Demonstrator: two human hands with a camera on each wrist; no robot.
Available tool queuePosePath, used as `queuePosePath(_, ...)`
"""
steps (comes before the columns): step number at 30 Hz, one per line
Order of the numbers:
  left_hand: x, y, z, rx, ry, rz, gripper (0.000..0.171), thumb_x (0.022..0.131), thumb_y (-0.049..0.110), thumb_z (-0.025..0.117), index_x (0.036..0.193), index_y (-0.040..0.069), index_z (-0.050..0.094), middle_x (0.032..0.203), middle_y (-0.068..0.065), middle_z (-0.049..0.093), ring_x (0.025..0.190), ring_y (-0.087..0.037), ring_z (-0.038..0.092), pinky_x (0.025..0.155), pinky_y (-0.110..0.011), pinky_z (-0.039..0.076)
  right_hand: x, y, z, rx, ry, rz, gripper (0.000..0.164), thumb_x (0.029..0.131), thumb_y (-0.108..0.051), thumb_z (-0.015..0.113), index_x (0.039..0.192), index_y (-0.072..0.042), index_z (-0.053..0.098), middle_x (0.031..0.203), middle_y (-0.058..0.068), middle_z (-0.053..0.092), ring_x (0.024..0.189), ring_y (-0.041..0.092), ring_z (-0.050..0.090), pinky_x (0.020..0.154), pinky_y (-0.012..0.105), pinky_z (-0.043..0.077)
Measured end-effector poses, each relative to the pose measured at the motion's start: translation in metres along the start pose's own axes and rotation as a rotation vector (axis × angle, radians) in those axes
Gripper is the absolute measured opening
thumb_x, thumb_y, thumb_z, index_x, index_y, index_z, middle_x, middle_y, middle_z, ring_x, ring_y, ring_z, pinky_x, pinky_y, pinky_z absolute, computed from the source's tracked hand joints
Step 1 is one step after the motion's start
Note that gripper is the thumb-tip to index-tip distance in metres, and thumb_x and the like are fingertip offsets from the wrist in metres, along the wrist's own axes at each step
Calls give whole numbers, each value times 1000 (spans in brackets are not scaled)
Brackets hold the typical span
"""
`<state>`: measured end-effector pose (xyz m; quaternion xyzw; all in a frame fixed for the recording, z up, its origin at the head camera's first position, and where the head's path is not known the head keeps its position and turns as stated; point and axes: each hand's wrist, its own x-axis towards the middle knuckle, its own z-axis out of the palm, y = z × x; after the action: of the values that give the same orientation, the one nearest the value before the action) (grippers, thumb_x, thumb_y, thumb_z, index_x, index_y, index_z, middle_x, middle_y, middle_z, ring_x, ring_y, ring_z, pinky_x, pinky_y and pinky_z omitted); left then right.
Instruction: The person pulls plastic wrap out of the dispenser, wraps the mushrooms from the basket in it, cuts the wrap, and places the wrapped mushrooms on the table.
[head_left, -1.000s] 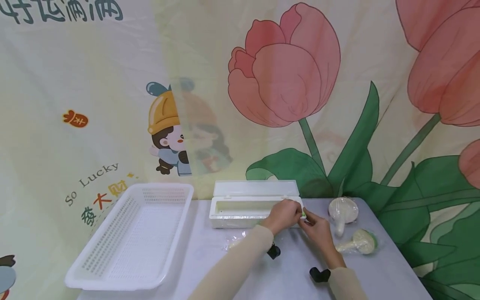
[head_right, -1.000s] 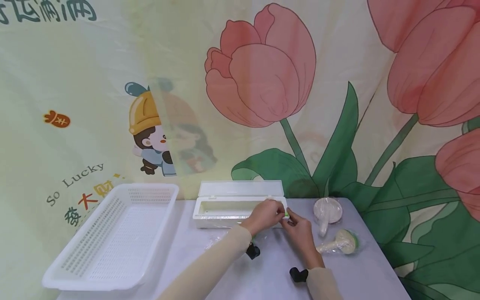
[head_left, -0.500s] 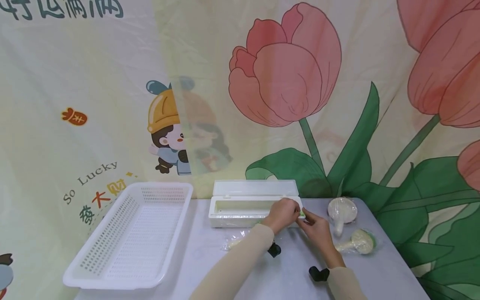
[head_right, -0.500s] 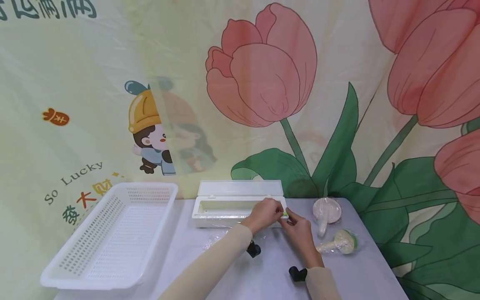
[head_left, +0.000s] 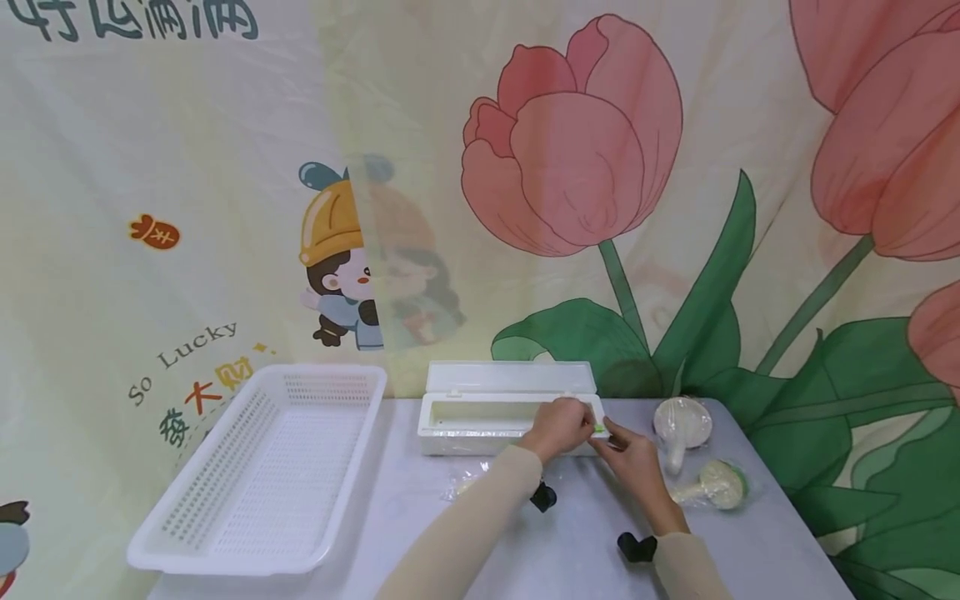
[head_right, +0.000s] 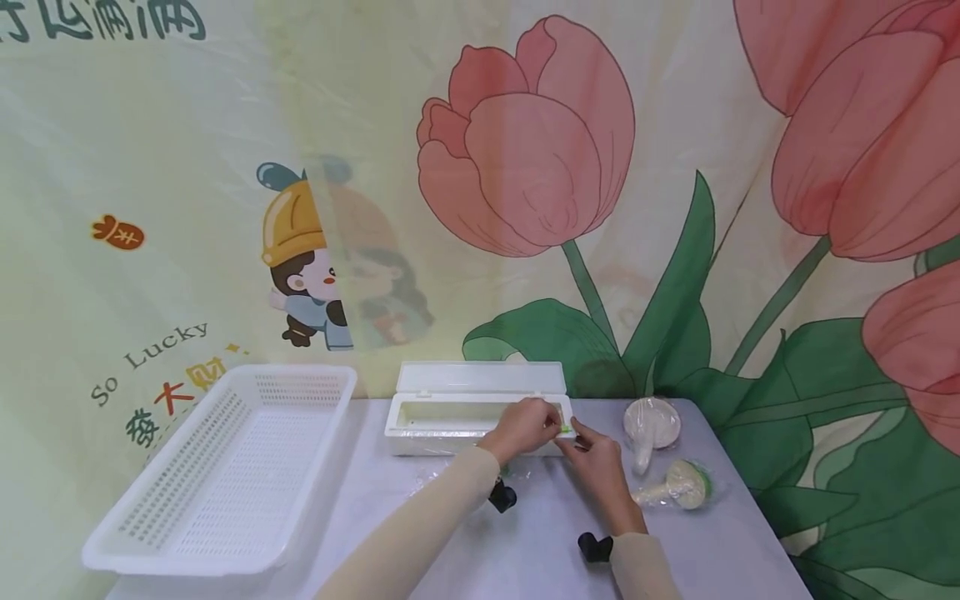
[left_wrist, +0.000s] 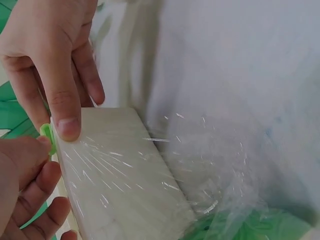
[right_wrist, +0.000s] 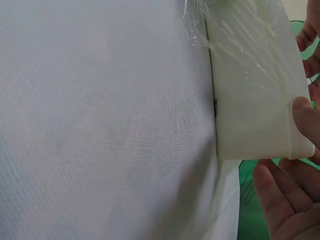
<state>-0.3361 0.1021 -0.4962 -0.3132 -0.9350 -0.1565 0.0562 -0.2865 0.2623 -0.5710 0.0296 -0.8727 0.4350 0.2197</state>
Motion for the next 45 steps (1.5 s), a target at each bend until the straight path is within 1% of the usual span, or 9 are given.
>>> queuePosePath(7,-4,-5,0,-49,-35,-32,12,96,22,69,97,24,81,95,12,75,85,-4,65,71,-23,51,-1,-2,1,-4,-1,-12,50,86,-10,84,129,7,66,125,27,68,104,41,73,79,41,62)
queuePosePath(11,-5,-9,-1,-41,-45,-35,13,95,22,68,95,24,81,93,13,75,83,-4,64,73,-24,51,-1,0,0,-10,0,-18,50,84,-9,85,128,8,66,124,27,69,103,41,73,78,40,62)
queuePosePath(19,-12,-21,-11,-43,-56,-45,11,95,23,69,93,23,80,88,13,75,80,-5,62,87,-39,52,1,2,-5,-46,-8,13,54,86,-12,84,132,6,64,125,26,69,108,40,72,80,39,62)
queuePosePath(22,-17,-27,-16,-36,-61,-44,10,95,23,70,93,22,80,89,12,75,81,-6,63,90,-42,50,2,-1,-8,-65,-24,29,54,87,-14,83,133,5,63,127,26,68,111,41,71,81,40,61)
queuePosePath(29,-27,-37,-23,18,-65,-51,9,94,21,70,92,21,79,88,10,75,80,-8,63,85,-41,51,1,-7,-8,-91,-71,64,54,89,-18,81,135,3,62,133,25,66,119,41,66,86,45,60)
queuePosePath(33,-30,-40,-23,17,-58,-61,9,94,21,70,93,20,79,90,9,75,82,-8,64,85,-42,52,3,-7,-7,-150,-56,-6,51,87,-17,84,130,5,67,129,29,67,118,45,65,90,55,58)
queuePosePath(37,-30,-42,-18,3,-56,-70,10,94,22,69,95,21,79,93,10,75,87,-9,66,82,-39,53,6,-5,-5,-198,-3,-155,46,81,-11,87,120,7,71,126,33,64,116,51,63,94,63,52)
queuePosePath(40,-30,-43,-17,-7,-63,-74,11,93,24,69,98,21,78,94,10,74,89,-8,66,80,-37,53,8,-4,-3,-185,6,-239,44,77,-6,88,117,6,72,128,35,62,117,53,61,96,65,50)
queuePosePath(45,-29,-43,-18,-55,-70,-63,18,90,27,73,106,18,77,92,8,73,83,-6,63,74,-29,51,11,-9,1,-151,-70,-245,40,84,-8,84,120,3,72,137,34,58,125,53,57,100,66,48)
